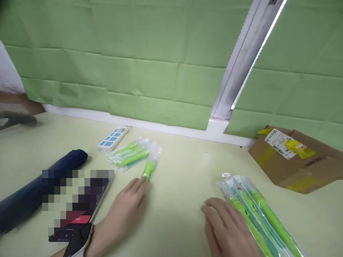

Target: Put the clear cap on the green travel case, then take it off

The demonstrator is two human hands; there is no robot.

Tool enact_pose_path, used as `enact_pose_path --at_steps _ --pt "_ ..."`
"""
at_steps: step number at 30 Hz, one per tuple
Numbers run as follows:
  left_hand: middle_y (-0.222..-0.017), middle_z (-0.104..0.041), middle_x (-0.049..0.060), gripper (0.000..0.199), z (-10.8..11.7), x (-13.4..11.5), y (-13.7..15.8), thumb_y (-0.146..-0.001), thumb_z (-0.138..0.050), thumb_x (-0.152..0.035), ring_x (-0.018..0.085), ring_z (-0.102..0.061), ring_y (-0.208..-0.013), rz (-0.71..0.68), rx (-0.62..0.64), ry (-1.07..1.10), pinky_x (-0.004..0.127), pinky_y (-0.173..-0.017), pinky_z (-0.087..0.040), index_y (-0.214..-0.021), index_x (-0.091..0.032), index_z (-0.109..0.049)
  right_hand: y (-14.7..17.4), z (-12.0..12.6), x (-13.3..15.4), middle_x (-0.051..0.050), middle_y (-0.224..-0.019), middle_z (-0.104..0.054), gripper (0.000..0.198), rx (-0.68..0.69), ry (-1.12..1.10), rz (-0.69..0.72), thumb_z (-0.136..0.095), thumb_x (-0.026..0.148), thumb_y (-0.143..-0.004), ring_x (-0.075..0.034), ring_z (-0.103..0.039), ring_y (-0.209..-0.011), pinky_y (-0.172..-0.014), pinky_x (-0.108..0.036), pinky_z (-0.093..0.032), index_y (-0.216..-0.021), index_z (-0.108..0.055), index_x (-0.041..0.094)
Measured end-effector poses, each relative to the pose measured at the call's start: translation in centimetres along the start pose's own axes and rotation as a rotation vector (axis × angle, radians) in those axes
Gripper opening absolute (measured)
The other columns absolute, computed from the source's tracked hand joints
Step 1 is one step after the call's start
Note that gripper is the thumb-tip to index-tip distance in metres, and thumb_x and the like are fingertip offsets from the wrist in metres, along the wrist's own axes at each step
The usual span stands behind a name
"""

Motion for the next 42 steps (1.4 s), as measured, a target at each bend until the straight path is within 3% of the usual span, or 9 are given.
enact_pose_path --at_steps 4,8,12,15,17,21,25,29,42 --pt "-0.141 -0.060 0.012 0.048 -0.9 -2.5 1.3 -0.087 -0.046 -0.004 0.031 -0.055 -0.128 -0.125 0.017 0.164 0.044 -0.102 -0.052 -0.131 -0.018 -0.058 -4.3 -4.1 4.7 -0.007 -0.111 -0.075 0.027 0.184 -0.153 -0.002 -0.042 0.025 -0.099 -0.028 -0.072 -0.099 -0.085 -0.047 -0.057 -0.110 -0.067 0.026" --pt "-0.132 -0.065 0.015 0.039 0.0 -4.3 2.3 -0.087 -0.062 -0.023 0.034 -0.064 -0.116 -0.196 0.026 0.718 0.042 -0.098 -0.053 -0.126 -0.020 -0.063 -4.5 -6.4 4.1 -0.007 -0.103 -0.076 0.027 0.239 -0.231 -0.147 -0.041 0.033 -0.101 -0.022 -0.075 -0.074 -0.066 -0.037 -0.061 -0.117 -0.060 0.023" --pt "-0.087 -0.071 0.006 0.016 -0.5 -3.3 2.2 -0.090 -0.054 -0.019 0.020 -0.066 -0.073 0.013 0.055 0.924 0.028 -0.066 -0.052 -0.102 -0.021 -0.064 -3.3 -7.2 2.4 0.000 -0.078 -0.075 0.027 0.289 -0.317 -0.279 -0.039 0.038 -0.102 -0.015 -0.071 -0.057 -0.056 -0.026 -0.057 -0.113 -0.060 0.023" --pt "-0.091 -0.066 0.005 0.013 -2.1 -2.2 2.2 -0.089 -0.058 -0.023 0.015 -0.059 -0.066 0.194 0.090 1.075 0.024 -0.055 -0.044 -0.101 -0.021 -0.056 -2.8 -7.5 2.8 0.005 -0.063 -0.067 0.025 0.328 -0.377 -0.299 -0.044 0.039 -0.099 -0.016 -0.067 -0.052 -0.055 -0.026 -0.055 -0.112 -0.059 0.023" --pt "-0.110 -0.062 0.007 0.022 -3.2 -1.8 2.3 -0.087 -0.060 -0.023 0.014 -0.061 -0.073 0.273 0.109 1.203 0.025 -0.060 -0.047 -0.108 -0.023 -0.052 -2.6 -7.6 3.5 0.004 -0.070 -0.069 0.024 0.347 -0.423 -0.282 -0.055 0.034 -0.091 -0.016 -0.068 -0.055 -0.055 -0.025 -0.056 -0.113 -0.059 0.024" --pt "-0.118 -0.057 0.010 0.031 -4.5 -1.8 2.2 -0.086 -0.061 -0.028 0.016 -0.063 -0.077 0.355 0.174 1.436 0.032 -0.069 -0.055 -0.113 -0.023 -0.047 -1.8 -8.0 5.1 -0.007 -0.132 -0.062 0.066 0.394 -0.440 -0.152 -0.073 0.015 -0.067 -0.016 -0.073 -0.079 -0.069 -0.026 -0.061 -0.130 -0.056 0.027" --pt "-0.111 -0.060 0.011 0.043 -5.0 -2.1 2.1 -0.081 -0.068 -0.033 0.021 -0.064 -0.086 0.448 0.270 1.607 0.037 -0.071 -0.058 -0.115 -0.021 -0.044 -1.4 -8.1 6.6 -0.016 -0.144 -0.057 0.070 0.265 -0.141 0.098 -0.062 0.010 -0.070 -0.029 -0.073 -0.108 -0.074 -0.035 -0.065 -0.137 -0.052 0.025" --pt "-0.102 -0.065 0.008 0.043 -5.1 -2.4 1.9 -0.081 -0.067 -0.030 0.020 -0.068 -0.079 0.482 0.325 1.650 0.037 -0.069 -0.057 -0.116 -0.020 -0.044 -1.6 -7.2 8.5 -0.025 -0.139 -0.062 0.064 0.063 0.103 0.323 -0.054 0.010 -0.072 -0.032 -0.078 -0.095 -0.061 -0.037 -0.066 -0.136 -0.056 0.017" --pt "-0.098 -0.073 0.014 0.046 -4.9 -2.7 1.6 -0.091 -0.067 -0.029 0.024 -0.072 -0.086 0.606 0.421 1.886 0.043 -0.088 -0.054 -0.130 -0.009 -0.050 -1.5 -4.4 9.8 -0.015 -0.123 -0.073 0.047 -0.109 0.042 0.431 -0.039 0.000 -0.082 -0.023 -0.076 -0.103 -0.073 -0.026 -0.065 -0.117 -0.070 0.010"
Point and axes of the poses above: each hand's wrist, its own y-axis away from the middle knuckle, its own z-axis out of the back of the hand, x = y × z, the point moved 8 cm from there along -y, towards the middle knuckle
